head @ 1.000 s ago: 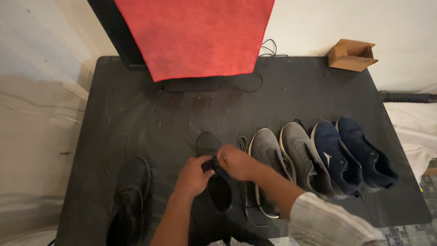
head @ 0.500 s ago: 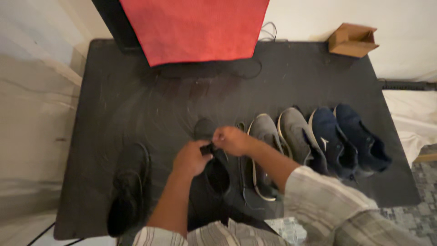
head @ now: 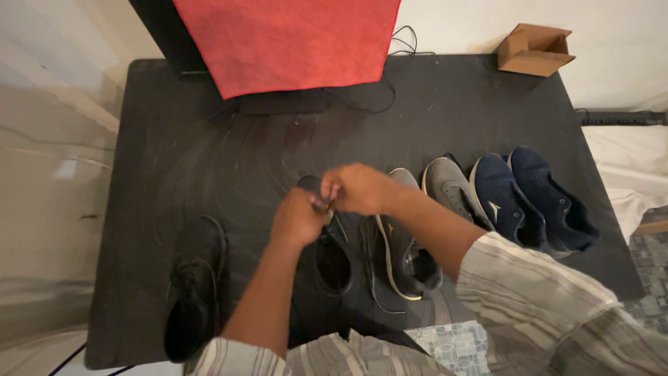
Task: The person unlaces a grey sneaker on a table, then relaces it. They then move to a black shoe and begin unlacing it. The task involves removing and reinserting laces through eyelets on multiple shoes.
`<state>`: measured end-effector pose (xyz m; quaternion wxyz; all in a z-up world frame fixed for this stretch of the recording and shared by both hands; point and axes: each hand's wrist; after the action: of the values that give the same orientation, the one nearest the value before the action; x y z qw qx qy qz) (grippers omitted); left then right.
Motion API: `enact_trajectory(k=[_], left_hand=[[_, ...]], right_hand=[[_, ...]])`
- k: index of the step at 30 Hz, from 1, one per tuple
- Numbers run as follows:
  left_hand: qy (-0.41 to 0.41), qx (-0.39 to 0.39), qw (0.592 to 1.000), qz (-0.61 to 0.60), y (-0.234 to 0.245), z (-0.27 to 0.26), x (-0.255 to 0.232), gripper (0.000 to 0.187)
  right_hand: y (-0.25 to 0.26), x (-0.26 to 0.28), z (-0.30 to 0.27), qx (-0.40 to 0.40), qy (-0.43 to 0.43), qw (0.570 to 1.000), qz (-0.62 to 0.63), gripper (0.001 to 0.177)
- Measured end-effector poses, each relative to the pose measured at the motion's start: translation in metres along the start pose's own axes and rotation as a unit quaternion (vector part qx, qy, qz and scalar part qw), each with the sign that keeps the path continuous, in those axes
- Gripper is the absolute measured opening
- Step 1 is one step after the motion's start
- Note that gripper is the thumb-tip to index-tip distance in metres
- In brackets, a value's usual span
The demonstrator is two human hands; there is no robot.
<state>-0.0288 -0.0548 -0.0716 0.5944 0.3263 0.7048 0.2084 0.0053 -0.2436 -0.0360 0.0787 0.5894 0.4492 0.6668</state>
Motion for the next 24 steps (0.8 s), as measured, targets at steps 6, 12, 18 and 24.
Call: enact_trajectory(k=[6, 12, 18, 24], left_hand=[[0.031, 0.043, 0.994, -0.100, -0.007, 0.018, 0.014, 0.022], [0.142, 0.094, 0.961, -0.220, 0.000, 0.014, 0.023, 0.023], [0.152, 0.090, 0.963, -0.205, 0.014, 0.007, 0.020, 0.023], [0.052, 0.089, 0.977, -0.186, 0.015, 0.006, 0.005, 0.023]], right_hand=[[-0.020, -0.001, -0.004, -0.114, -0.027, 0.993, -0.033, 0.020], [-0.033, -0.012, -0.022, -0.041, -0.149, 0.988, 0.004, 0.022], [-0.003, -0.016, -0.018, -0.071, -0.137, 0.968, 0.196, 0.018], [0.021, 0.000, -0.020, -0.087, -0.117, 0.957, 0.249, 0.042]])
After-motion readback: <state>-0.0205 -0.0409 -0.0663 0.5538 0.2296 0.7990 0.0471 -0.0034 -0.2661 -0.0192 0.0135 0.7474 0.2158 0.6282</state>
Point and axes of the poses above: each hand's wrist, its own z-axis towards the middle knuckle, its own y-axis out of the back of the hand, x = y × z, and after that the axes turned 6 degrees about -x, right-handed
